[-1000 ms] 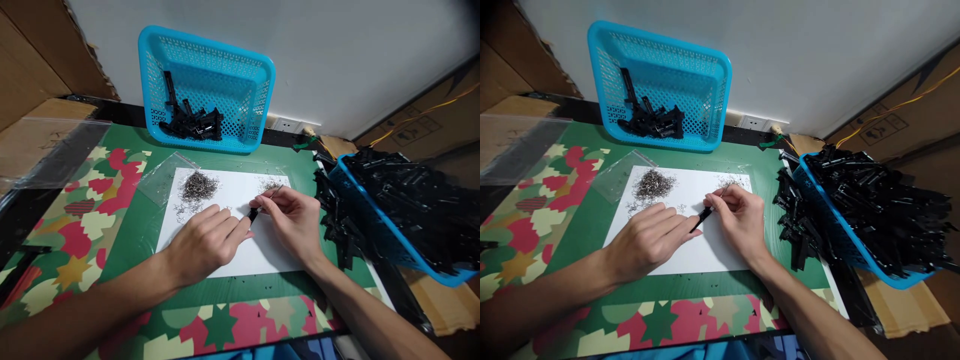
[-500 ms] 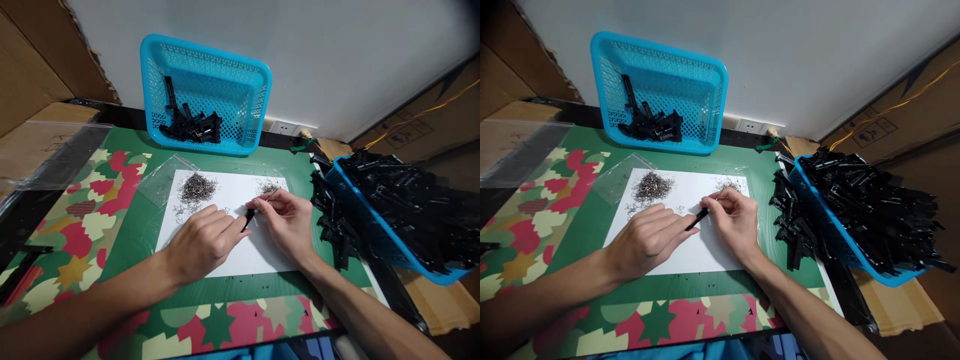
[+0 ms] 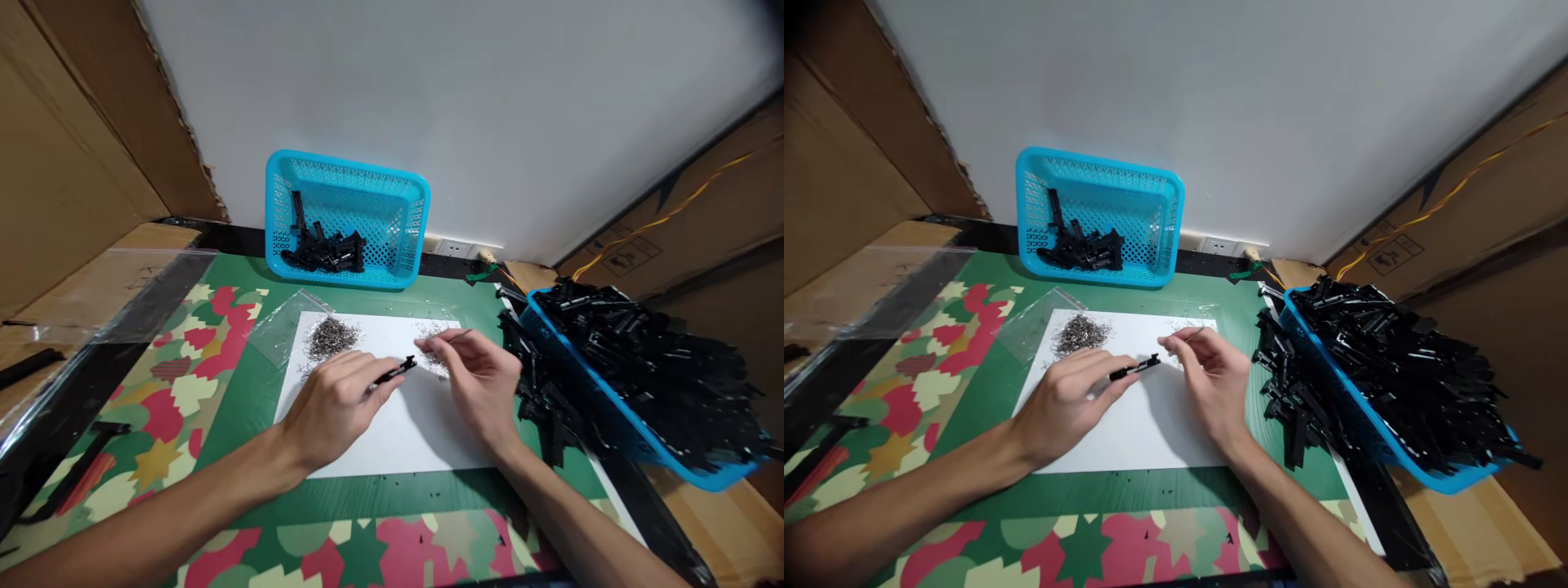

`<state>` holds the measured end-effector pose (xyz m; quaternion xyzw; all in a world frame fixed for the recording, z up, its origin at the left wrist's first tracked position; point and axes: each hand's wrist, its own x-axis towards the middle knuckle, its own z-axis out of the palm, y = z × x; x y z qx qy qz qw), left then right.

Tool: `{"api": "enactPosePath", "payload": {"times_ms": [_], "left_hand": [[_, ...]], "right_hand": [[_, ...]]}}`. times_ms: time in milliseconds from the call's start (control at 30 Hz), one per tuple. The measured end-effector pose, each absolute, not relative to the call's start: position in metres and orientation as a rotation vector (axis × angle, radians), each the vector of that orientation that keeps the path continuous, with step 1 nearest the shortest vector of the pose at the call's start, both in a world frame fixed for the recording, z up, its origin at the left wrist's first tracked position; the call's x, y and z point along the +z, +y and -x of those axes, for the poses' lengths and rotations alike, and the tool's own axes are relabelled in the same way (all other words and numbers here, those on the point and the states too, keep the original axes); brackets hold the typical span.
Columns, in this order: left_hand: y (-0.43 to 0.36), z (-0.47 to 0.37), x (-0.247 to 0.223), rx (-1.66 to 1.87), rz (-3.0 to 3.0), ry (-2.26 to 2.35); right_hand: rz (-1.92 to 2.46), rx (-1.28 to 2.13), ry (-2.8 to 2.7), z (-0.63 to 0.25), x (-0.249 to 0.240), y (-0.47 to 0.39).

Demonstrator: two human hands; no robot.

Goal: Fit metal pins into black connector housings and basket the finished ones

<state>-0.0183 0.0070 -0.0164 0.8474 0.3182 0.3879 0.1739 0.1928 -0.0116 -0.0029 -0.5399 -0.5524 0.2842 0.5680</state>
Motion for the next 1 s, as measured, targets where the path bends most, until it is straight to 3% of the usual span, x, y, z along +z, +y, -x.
{"api": "enactPosePath", "payload": {"times_ms": [133,367,633,1000], "left_hand": [[0.016,0.021,-0.011,1.258,-1.940,1.087],[0.025,0.024,-0.017,1.411,-1.626,1.119],[0.027,0.021,-0.022,1.357,-1.572,1.041],[0.025,0.021,-0.020,1.347,-1.595,1.041]], "right_hand": [[1.254,0.551,-1.448,-0.194,0.018,-0.010],[1.339,0.933,-2.254,-0.183,0.032,0.003],[1.284,0.994,-2.224,-0.180,0.001,0.000],[1.245,0.973,-2.304,-0.184,0.003,-0.007]]}}
